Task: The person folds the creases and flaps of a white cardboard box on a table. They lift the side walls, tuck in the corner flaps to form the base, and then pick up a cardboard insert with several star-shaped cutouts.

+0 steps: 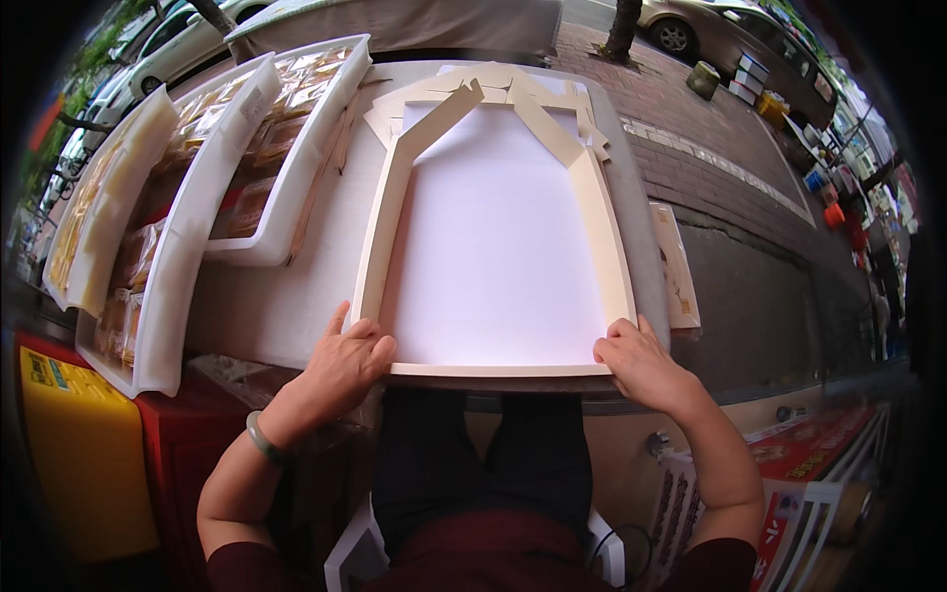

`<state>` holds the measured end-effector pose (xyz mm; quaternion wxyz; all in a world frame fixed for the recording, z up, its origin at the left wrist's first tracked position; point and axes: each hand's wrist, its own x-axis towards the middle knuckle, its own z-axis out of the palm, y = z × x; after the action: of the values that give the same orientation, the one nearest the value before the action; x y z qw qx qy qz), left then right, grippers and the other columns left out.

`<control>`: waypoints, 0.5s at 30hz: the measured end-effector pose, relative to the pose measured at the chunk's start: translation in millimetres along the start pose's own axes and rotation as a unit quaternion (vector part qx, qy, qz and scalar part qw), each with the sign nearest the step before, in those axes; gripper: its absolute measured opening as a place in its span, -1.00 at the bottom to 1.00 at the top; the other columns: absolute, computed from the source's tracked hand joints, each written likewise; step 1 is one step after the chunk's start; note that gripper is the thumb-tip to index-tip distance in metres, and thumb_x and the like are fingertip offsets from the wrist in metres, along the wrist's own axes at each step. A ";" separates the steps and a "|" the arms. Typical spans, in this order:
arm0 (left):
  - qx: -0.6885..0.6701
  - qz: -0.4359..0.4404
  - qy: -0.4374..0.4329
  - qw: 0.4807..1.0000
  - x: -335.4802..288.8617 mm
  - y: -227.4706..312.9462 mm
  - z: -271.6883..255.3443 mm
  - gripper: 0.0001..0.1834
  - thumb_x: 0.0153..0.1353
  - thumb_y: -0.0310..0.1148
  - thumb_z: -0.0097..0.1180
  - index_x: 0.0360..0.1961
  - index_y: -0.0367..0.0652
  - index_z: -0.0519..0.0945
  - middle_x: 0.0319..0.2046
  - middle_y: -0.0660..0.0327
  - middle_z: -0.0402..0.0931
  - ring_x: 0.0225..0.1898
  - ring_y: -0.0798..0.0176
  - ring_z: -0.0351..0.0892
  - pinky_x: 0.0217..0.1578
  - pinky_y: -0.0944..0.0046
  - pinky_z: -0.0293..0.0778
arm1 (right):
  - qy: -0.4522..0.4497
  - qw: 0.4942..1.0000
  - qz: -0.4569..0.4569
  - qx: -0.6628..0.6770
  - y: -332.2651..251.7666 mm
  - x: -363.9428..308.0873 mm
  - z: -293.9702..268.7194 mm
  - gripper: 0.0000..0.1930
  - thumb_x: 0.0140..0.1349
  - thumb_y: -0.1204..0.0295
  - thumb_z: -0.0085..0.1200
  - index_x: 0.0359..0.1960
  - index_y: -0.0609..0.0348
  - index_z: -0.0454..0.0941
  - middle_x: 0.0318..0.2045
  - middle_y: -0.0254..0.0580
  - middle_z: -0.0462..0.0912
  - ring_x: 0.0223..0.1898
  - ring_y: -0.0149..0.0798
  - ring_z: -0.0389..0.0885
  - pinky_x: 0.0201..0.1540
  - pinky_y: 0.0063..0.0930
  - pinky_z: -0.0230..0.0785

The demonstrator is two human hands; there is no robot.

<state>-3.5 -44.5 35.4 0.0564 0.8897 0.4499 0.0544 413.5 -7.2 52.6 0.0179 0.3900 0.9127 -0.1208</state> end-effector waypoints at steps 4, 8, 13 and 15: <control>0.001 -0.005 -0.018 1.000 -0.3 7.7 -1.5 -0.86 0.21 -0.43 0.14 -0.29 -0.14 0.42 -0.43 0.17 0.59 0.00 0.07 0.55 0.33 -0.33 0.15 | -0.026 0.999 0.018 -0.004 3.3 -0.1 -5.1 -0.83 0.06 0.71 0.10 -0.32 0.20 0.53 -0.33 -0.13 0.56 0.00 -0.11 0.49 0.31 0.16 0.14; -0.136 0.033 0.015 0.990 5.4 23.9 -25.2 -0.61 0.09 -0.42 0.34 -0.07 -0.17 0.48 -0.12 0.08 0.57 0.04 0.00 0.51 0.19 -0.09 0.36 | -0.046 0.992 0.105 -0.057 10.6 -3.2 -14.3 -0.70 0.02 0.73 0.12 -0.18 0.22 0.54 -0.23 -0.08 0.60 0.21 -0.03 0.44 0.44 0.42 -0.11; -0.170 -0.159 0.182 0.956 3.8 12.1 -36.0 -0.20 0.07 -0.32 0.41 0.33 -0.15 0.30 0.04 -0.07 0.43 -0.05 -0.13 0.53 -0.07 0.01 0.54 | 0.074 0.996 0.043 -0.037 -57.5 18.3 -30.5 -0.35 -0.09 0.47 0.47 0.10 0.24 0.46 0.01 -0.01 0.57 0.33 0.09 0.34 0.46 0.22 -0.06; -0.142 -0.231 0.136 0.953 7.0 17.8 -34.8 -0.06 0.06 -0.26 0.40 0.44 -0.12 0.19 0.01 -0.16 0.44 -0.16 -0.17 0.59 -0.15 -0.03 0.57 | 0.105 0.989 -0.072 0.074 -92.5 52.3 -23.8 -0.40 -0.07 0.41 0.48 0.03 0.26 0.49 -0.02 0.00 0.58 0.12 0.05 0.52 0.24 -0.14 0.33</control>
<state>9.6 -47.6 72.8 0.1313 0.7282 0.6343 0.2241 312.4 -26.3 88.1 -0.1159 0.3338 0.9238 -0.1474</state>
